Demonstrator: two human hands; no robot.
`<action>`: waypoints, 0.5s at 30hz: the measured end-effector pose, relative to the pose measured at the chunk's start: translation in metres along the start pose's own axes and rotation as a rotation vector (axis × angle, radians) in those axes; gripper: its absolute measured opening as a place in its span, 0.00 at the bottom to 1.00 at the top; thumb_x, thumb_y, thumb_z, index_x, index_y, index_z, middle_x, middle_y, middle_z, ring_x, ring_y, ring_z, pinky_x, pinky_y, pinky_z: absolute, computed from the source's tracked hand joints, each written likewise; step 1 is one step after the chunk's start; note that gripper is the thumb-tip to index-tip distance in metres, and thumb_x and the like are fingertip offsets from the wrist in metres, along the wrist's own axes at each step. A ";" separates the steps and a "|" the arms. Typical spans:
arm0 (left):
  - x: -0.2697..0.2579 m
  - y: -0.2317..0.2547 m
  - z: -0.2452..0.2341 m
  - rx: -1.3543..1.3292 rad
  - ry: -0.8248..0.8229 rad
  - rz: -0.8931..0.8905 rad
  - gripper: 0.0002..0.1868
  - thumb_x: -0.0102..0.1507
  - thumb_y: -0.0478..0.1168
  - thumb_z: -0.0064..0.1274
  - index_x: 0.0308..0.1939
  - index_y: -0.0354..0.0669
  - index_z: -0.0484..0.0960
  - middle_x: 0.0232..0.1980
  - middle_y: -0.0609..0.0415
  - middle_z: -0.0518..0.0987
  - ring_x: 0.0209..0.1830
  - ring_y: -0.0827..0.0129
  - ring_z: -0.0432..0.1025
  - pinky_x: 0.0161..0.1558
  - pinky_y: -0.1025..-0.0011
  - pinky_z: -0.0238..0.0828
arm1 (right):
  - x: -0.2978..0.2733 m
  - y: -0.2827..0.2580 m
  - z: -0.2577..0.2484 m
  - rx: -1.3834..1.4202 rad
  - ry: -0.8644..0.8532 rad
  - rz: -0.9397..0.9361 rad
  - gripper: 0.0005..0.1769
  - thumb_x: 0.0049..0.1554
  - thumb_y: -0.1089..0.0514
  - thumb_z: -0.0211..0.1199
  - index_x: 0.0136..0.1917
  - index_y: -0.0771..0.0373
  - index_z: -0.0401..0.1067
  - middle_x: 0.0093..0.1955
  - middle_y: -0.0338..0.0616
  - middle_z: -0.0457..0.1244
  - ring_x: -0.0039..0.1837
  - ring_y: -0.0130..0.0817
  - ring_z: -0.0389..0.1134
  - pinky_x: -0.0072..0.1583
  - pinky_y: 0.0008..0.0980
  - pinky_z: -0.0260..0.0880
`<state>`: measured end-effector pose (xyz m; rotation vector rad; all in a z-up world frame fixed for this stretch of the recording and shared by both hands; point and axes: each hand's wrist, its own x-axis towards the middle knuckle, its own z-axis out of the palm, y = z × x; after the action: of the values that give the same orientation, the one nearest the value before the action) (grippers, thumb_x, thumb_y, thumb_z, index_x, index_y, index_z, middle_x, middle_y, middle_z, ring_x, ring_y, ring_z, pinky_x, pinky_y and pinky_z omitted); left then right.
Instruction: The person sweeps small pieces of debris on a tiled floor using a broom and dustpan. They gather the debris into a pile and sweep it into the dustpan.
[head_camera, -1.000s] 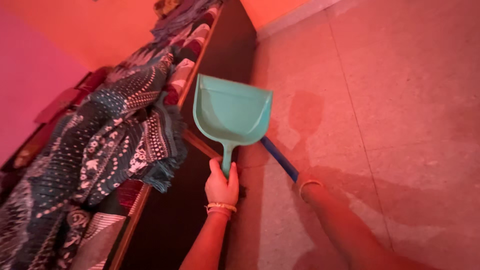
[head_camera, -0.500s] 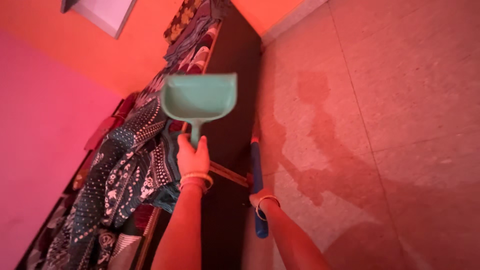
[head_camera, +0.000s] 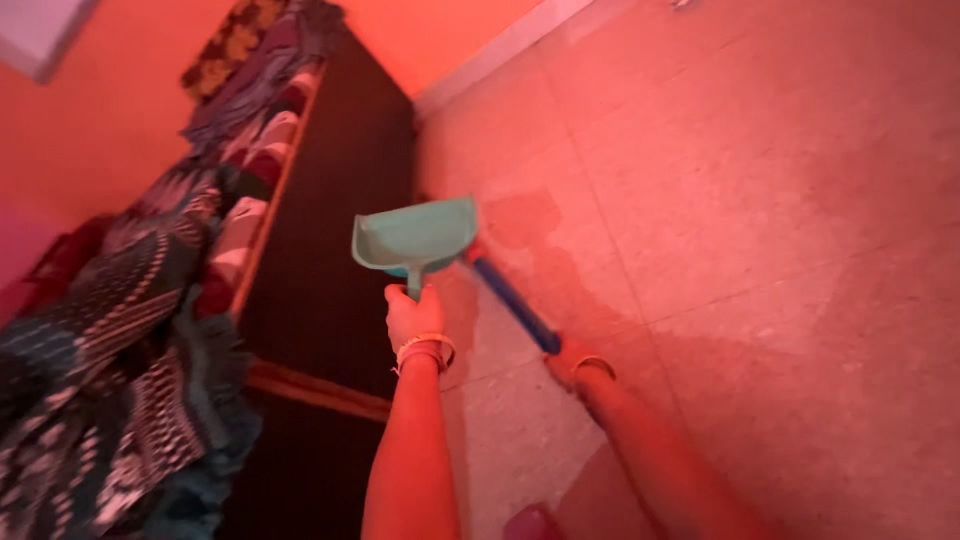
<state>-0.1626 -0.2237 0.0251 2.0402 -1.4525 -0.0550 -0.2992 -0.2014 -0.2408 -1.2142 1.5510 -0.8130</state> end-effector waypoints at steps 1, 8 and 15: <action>0.006 0.004 0.010 -0.051 0.010 0.006 0.29 0.60 0.55 0.56 0.59 0.44 0.72 0.51 0.33 0.81 0.52 0.34 0.75 0.52 0.47 0.72 | 0.012 0.014 -0.016 -0.021 0.065 0.041 0.31 0.57 0.45 0.62 0.72 0.51 0.64 0.64 0.57 0.66 0.66 0.54 0.68 0.66 0.49 0.68; 0.032 0.022 0.037 -0.140 -0.033 0.058 0.30 0.60 0.58 0.56 0.57 0.43 0.72 0.50 0.35 0.82 0.52 0.35 0.76 0.51 0.47 0.72 | 0.020 0.077 -0.124 0.062 0.474 0.234 0.31 0.60 0.41 0.59 0.71 0.56 0.64 0.60 0.63 0.67 0.62 0.62 0.69 0.63 0.55 0.68; 0.062 0.029 0.056 -0.048 0.028 -0.028 0.29 0.64 0.58 0.54 0.56 0.39 0.70 0.49 0.31 0.81 0.50 0.32 0.75 0.49 0.42 0.71 | -0.006 0.053 -0.124 0.191 0.622 0.170 0.31 0.56 0.41 0.63 0.65 0.62 0.67 0.51 0.61 0.69 0.53 0.56 0.73 0.56 0.52 0.72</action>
<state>-0.1839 -0.3091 0.0138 2.0151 -1.3922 -0.0719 -0.4329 -0.1875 -0.2489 -0.7047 1.9794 -1.2683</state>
